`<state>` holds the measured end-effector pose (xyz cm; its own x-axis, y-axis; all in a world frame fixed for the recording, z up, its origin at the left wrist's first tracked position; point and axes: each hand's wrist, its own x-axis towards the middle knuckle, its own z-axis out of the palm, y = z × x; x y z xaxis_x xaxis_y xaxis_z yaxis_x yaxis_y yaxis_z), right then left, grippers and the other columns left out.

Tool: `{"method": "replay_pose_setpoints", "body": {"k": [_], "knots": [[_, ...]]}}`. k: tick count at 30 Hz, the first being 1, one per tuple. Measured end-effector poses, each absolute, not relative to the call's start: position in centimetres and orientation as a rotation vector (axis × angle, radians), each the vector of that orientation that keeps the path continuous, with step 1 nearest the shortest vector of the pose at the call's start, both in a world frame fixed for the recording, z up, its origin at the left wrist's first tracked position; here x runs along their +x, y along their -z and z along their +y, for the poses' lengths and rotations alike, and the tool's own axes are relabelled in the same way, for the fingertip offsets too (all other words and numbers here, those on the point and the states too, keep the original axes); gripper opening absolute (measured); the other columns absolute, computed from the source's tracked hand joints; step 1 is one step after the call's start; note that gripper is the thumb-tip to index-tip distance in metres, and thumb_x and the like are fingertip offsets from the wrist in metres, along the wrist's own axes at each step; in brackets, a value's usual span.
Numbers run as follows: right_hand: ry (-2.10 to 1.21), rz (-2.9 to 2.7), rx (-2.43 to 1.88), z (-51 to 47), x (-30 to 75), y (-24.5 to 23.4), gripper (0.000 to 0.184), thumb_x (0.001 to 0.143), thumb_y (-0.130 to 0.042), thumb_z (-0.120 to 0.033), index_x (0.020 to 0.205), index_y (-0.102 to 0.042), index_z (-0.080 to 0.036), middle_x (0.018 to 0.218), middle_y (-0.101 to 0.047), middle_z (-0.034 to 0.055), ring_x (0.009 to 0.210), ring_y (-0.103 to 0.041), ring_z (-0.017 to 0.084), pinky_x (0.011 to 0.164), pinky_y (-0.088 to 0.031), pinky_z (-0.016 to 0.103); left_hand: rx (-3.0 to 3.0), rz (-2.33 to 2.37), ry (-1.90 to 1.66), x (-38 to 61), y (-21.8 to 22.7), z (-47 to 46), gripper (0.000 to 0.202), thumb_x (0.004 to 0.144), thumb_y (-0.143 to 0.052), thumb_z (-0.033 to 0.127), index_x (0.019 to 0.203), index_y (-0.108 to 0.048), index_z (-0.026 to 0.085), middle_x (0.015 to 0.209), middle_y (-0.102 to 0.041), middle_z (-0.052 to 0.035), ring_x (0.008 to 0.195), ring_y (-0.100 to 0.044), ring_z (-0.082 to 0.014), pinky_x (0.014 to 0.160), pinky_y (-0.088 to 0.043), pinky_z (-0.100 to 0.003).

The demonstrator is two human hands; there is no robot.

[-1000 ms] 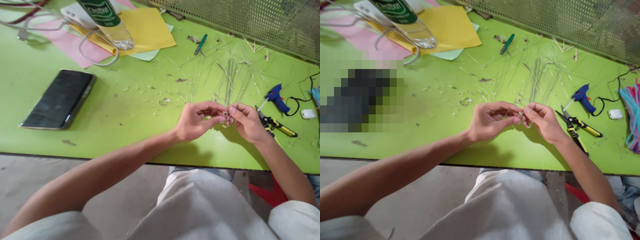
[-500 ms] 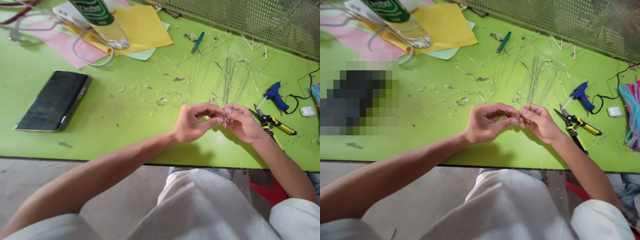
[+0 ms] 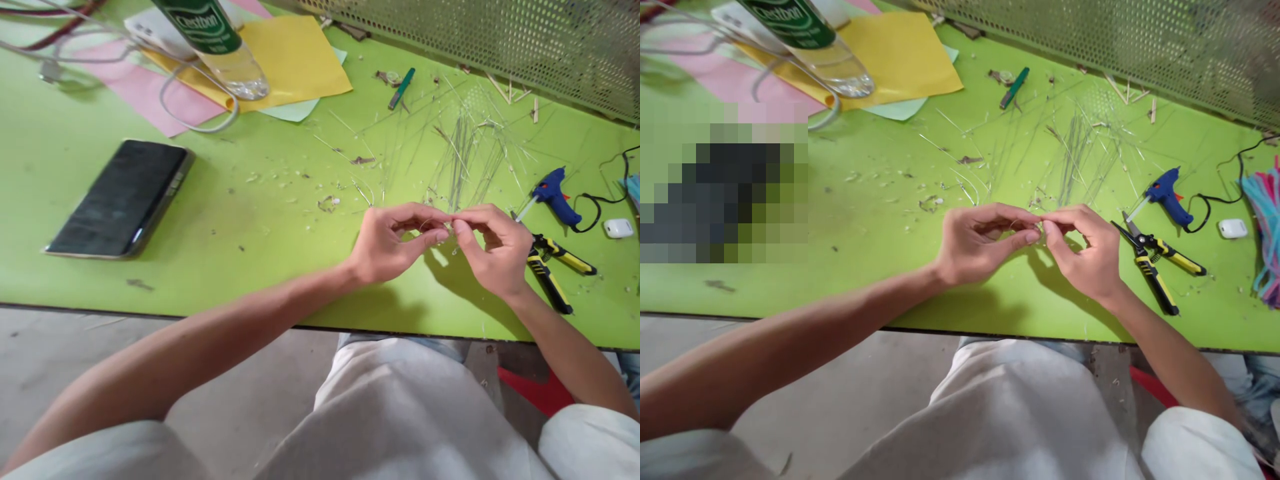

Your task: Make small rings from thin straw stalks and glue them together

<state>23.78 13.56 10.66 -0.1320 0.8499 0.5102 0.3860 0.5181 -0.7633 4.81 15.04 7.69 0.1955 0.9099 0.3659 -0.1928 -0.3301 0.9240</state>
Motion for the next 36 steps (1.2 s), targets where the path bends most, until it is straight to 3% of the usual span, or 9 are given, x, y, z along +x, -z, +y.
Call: {"method": "replay_pose_setpoints", "body": {"k": [5,11,16,25,30,36], "knots": [[-0.370,-1.727,-1.041,13.3,23.5,-10.2,0.016,0.096,-0.076,-0.020,0.110,-0.080,-0.028,0.097,-0.083,0.0018,0.082,-0.077,0.018,0.077,-0.065,0.034,1.410,0.758,-1.394,4.9,-7.8,15.2,0.019,0.088,-0.092,0.025,0.105,-0.087,0.018,0.096,-0.086,-0.0080,0.083,-0.082,-0.0175,0.078,-0.069,-0.026],[-0.226,-1.761,-1.155,12.8,23.3,-10.9,0.010,0.095,-0.079,-0.024,0.096,-0.082,-0.033,0.093,-0.084,0.0030,0.083,-0.078,0.022,0.083,-0.066,0.040,1.406,0.757,-1.400,4.9,-7.7,15.3,0.023,0.087,-0.092,0.030,0.105,-0.086,0.017,0.093,-0.086,-0.0080,0.081,-0.081,-0.0172,0.075,-0.069,-0.026],[-0.242,-1.805,-1.122,12.7,23.3,-10.7,0.015,0.095,-0.076,-0.023,0.103,-0.085,-0.032,0.100,-0.086,0.0049,0.088,-0.081,0.025,0.084,-0.068,0.042,1.423,0.742,-1.392,5.0,-7.7,15.1,0.025,0.088,-0.092,0.032,0.107,-0.086,0.016,0.097,-0.086,-0.0090,0.085,-0.083,-0.0186,0.082,-0.071,-0.029],[-0.809,-1.493,-1.067,13.0,22.7,-10.0,0.011,0.094,-0.080,-0.027,0.103,-0.087,-0.028,0.106,-0.086,0.0043,0.097,-0.081,0.020,0.089,-0.069,0.038,1.475,0.746,-1.417,4.8,-7.7,15.1,0.018,0.089,-0.088,0.021,0.107,-0.086,0.016,0.105,-0.087,-0.0097,0.093,-0.084,-0.0203,0.086,-0.071,-0.030],[-0.854,-1.454,-1.093,13.1,22.7,-10.2,0.009,0.091,-0.084,-0.035,0.095,-0.086,-0.026,0.102,-0.086,0.0053,0.098,-0.081,0.022,0.091,-0.069,0.039,1.550,0.755,-1.421,4.6,-7.7,14.8,0.017,0.092,-0.087,0.024,0.108,-0.085,0.016,0.105,-0.087,-0.0099,0.093,-0.085,-0.0210,0.086,-0.071,-0.031],[-0.871,-1.520,-1.101,12.8,22.7,-10.6,0.011,0.097,-0.080,-0.036,0.098,-0.084,-0.026,0.103,-0.085,0.0060,0.098,-0.081,0.021,0.092,-0.068,0.038,1.650,0.771,-1.464,4.5,-8.0,14.9,0.015,0.092,-0.088,0.024,0.106,-0.086,0.017,0.100,-0.088,-0.0087,0.088,-0.084,-0.0194,0.082,-0.070,-0.027]]}}
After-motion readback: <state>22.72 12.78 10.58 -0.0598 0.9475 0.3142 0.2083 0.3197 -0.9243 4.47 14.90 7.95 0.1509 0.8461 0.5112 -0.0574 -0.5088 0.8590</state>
